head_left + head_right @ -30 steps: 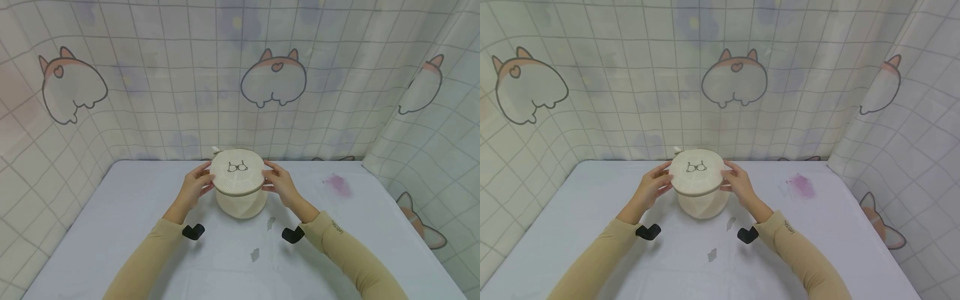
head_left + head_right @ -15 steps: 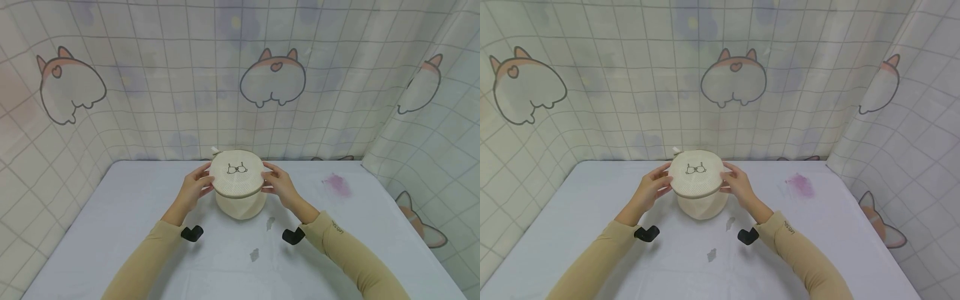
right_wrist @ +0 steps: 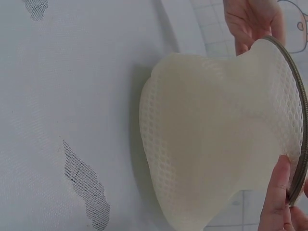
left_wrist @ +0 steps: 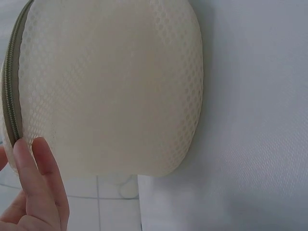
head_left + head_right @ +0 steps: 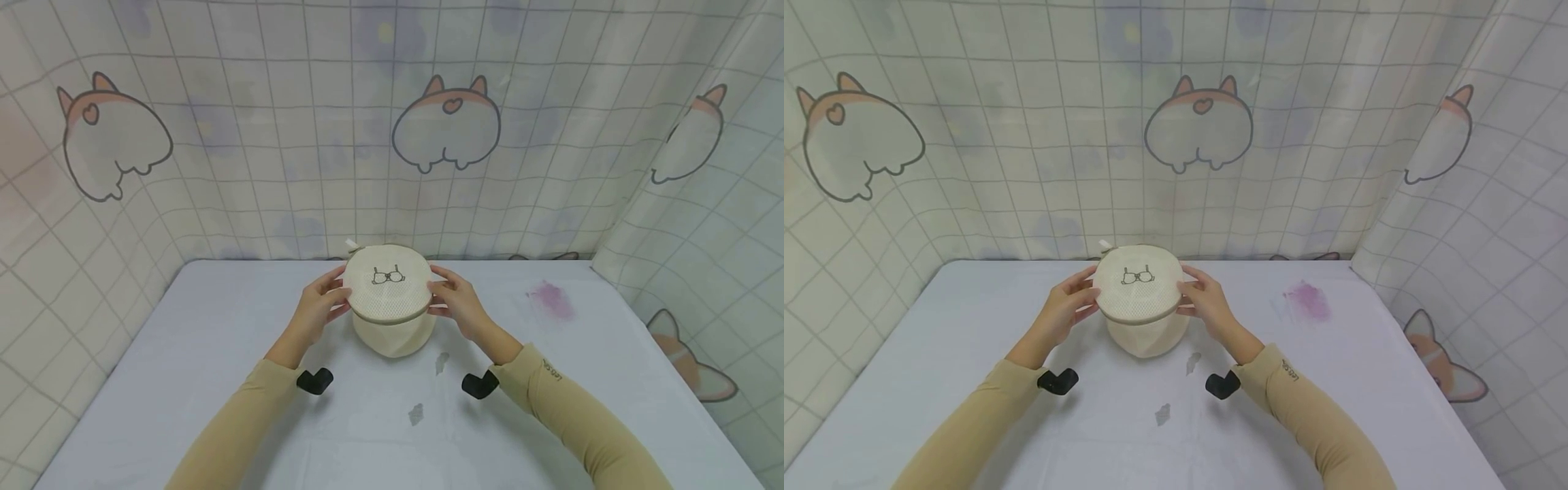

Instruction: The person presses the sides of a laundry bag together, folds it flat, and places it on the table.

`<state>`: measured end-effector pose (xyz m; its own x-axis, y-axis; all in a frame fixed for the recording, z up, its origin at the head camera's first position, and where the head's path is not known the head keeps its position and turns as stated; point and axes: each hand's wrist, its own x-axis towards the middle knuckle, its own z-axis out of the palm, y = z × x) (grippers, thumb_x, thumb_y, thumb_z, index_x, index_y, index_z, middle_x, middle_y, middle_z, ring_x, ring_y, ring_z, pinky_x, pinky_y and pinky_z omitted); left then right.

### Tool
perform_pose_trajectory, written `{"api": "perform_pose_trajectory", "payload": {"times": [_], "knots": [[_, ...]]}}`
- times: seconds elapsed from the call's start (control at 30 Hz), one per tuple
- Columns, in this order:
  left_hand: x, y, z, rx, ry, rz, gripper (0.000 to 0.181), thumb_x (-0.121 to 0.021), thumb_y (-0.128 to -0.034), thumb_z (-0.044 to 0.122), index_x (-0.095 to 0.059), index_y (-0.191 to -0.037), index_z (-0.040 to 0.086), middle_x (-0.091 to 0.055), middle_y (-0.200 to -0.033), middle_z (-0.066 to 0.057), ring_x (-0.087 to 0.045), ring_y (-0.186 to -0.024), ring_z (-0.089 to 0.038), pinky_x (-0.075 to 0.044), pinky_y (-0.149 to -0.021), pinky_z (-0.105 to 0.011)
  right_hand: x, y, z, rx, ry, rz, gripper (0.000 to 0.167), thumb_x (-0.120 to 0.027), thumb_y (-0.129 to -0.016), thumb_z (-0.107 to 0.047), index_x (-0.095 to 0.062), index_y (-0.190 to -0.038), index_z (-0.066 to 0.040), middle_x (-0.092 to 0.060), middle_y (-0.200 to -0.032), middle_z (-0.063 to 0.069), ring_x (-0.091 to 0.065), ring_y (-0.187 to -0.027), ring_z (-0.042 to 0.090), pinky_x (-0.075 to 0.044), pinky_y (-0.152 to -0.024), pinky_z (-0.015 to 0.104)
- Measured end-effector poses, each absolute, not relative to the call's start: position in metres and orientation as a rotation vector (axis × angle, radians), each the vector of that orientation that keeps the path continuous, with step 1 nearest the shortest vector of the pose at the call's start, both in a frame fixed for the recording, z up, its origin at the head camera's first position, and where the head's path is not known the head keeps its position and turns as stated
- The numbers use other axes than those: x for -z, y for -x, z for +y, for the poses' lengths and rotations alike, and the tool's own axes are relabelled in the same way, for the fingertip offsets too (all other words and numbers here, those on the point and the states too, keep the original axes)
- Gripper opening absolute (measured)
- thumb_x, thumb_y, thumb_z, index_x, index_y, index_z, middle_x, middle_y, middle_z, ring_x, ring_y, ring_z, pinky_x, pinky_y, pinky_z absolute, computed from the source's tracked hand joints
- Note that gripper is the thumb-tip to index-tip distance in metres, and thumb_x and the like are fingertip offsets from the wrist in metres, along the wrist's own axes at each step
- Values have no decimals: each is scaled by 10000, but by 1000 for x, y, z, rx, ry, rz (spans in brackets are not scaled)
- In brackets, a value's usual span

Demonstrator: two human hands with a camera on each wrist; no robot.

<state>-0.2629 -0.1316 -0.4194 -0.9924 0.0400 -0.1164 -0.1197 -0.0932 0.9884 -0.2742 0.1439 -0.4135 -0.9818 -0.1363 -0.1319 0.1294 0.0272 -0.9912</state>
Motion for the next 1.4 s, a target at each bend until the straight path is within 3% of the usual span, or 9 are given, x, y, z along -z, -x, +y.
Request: {"api": "perform_pose_trajectory", "payload": {"times": [0.43,0.77,1.4], "knots": [[427,262,-130,-2263,116,1999,597,-604,-988,0,-441,-1557,78,-524,-1210,-84,-601,-856,-75,-568,-802,-206,423,273,145,2060,20,2105,537,-558,-1066,-120,-387,-1571,-58,-621,-1143,116,-663,-809,122,-595,-746,249],[432,262,-129,-2228,99,2029,609,-610,-980,6,-446,-1559,98,-495,-1279,-119,-609,-938,-104,-571,-841,-226,425,270,147,2046,18,2118,532,-546,-1070,-101,-384,-1576,-69,-620,-1239,180,-672,-835,123,-597,-756,255],[434,263,-130,-2183,129,2084,618,-602,-976,12,-443,-1564,116,-477,-1344,-153,-595,-983,-146,-572,-857,-238,426,272,145,2022,52,2115,527,-545,-1071,-113,-388,-1572,-72,-645,-1170,133,-674,-849,126,-600,-777,278]]}}
